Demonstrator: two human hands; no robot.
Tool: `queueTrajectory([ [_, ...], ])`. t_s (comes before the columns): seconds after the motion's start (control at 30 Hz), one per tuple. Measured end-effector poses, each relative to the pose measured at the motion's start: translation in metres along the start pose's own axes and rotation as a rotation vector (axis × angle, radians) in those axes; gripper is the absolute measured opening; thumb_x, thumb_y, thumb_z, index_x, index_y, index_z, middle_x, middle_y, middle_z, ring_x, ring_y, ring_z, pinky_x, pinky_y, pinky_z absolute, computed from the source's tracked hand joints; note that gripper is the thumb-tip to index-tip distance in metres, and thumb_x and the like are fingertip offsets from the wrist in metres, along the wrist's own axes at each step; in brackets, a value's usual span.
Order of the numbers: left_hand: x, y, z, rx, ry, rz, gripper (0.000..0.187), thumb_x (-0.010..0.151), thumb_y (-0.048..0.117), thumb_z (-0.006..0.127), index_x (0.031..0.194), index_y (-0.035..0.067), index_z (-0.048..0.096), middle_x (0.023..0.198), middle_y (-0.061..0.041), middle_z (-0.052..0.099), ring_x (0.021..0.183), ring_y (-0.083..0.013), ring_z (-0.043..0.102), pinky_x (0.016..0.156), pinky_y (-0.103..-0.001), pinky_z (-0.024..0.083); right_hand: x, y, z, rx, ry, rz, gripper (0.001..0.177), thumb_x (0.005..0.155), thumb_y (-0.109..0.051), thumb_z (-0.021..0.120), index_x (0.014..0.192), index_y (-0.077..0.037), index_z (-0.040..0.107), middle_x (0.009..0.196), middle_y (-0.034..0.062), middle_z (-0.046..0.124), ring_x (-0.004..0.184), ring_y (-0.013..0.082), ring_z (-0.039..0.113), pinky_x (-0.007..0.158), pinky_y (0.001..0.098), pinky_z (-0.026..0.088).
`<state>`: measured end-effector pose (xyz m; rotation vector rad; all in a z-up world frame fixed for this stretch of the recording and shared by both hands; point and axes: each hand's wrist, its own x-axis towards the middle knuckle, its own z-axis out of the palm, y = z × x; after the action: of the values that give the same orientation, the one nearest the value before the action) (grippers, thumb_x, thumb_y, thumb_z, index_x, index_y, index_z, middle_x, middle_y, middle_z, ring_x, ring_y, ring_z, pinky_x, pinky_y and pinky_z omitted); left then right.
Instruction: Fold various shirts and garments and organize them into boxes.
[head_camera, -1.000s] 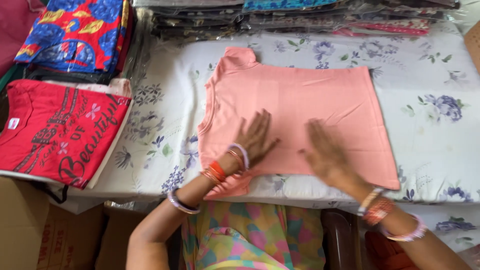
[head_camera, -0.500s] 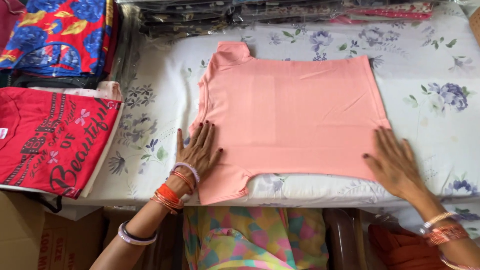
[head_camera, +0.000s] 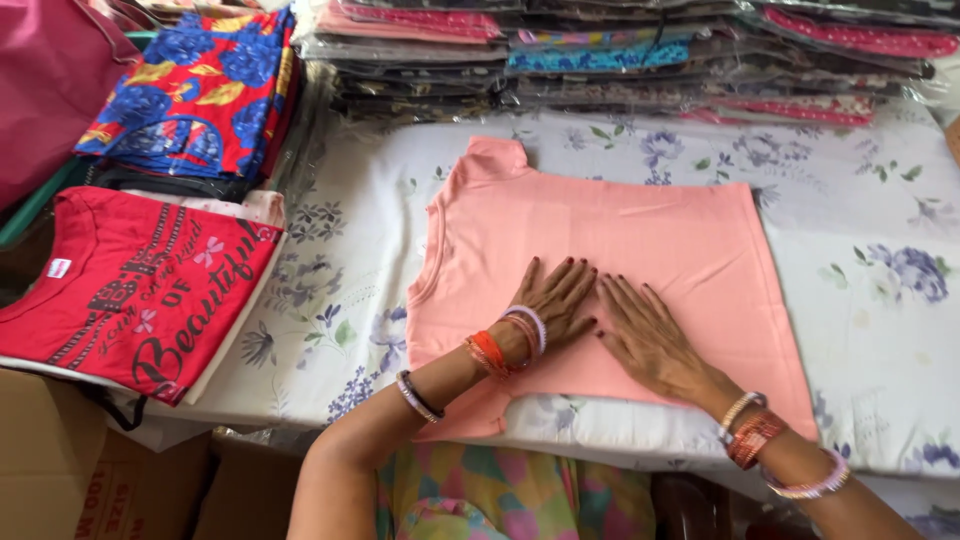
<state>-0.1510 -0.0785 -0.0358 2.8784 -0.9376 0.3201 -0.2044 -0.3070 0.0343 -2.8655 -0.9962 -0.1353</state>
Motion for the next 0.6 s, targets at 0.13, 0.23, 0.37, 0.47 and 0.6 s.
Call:
queueTrajectory([
  [0.13,-0.031,-0.061,-0.017,0.059,-0.071,-0.194,0.083,0.099,0.069,0.032,0.161,0.014,0.022,0.169,-0.009,0.021,0.155,-0.0289,0.022,0.120,-0.066,0.013,-0.014,0.060,-0.002,0.018,-0.122,0.183,0.077,0.102,-0.053,0.024,0.159,-0.004,0.010,0.169,0.0125,0.008,0.156,0.0213,0.006,0.125,0.0450,0.005],
  [0.23,-0.056,-0.108,-0.042,0.047,-0.057,-0.428,0.089,0.098,0.071,0.031,0.160,0.008,0.022,0.168,-0.010,0.019,0.156,-0.0274,0.016,0.121,-0.065,0.008,-0.051,0.124,0.002,0.013,-0.105,0.342,0.079,0.100,-0.056,0.022,0.159,-0.004,0.012,0.168,0.0138,0.009,0.155,0.0224,0.006,0.122,0.0478,0.004],
  [0.37,-0.059,-0.109,-0.086,0.018,-0.288,-0.625,0.091,0.096,0.069,0.029,0.160,0.004,0.014,0.169,-0.008,0.012,0.154,-0.0266,0.006,0.118,-0.070,-0.004,-0.084,0.163,0.011,0.039,0.028,0.461,0.082,0.097,-0.058,0.024,0.160,-0.004,0.021,0.168,0.0144,0.017,0.154,0.0283,0.012,0.120,0.0591,0.004],
  [0.47,-0.044,-0.098,-0.102,0.193,-0.312,-0.586,0.092,0.098,0.068,0.033,0.156,-0.002,0.018,0.169,-0.014,0.012,0.156,-0.0283,0.004,0.115,-0.070,-0.004,-0.071,0.155,0.008,-0.182,0.030,0.470,0.079,0.099,-0.058,0.027,0.156,-0.004,0.025,0.166,0.0154,0.019,0.154,0.0346,0.013,0.119,0.0640,0.002],
  [0.6,0.008,-0.073,-0.033,0.127,-0.198,-0.424,0.087,0.099,0.065,0.035,0.157,0.003,0.020,0.168,-0.013,0.016,0.156,-0.0283,0.008,0.116,-0.070,0.002,-0.011,0.100,0.001,-0.039,0.139,0.369,0.079,0.102,-0.058,0.026,0.158,-0.001,0.022,0.166,0.0215,0.018,0.156,0.0348,0.011,0.122,0.0540,0.005],
])
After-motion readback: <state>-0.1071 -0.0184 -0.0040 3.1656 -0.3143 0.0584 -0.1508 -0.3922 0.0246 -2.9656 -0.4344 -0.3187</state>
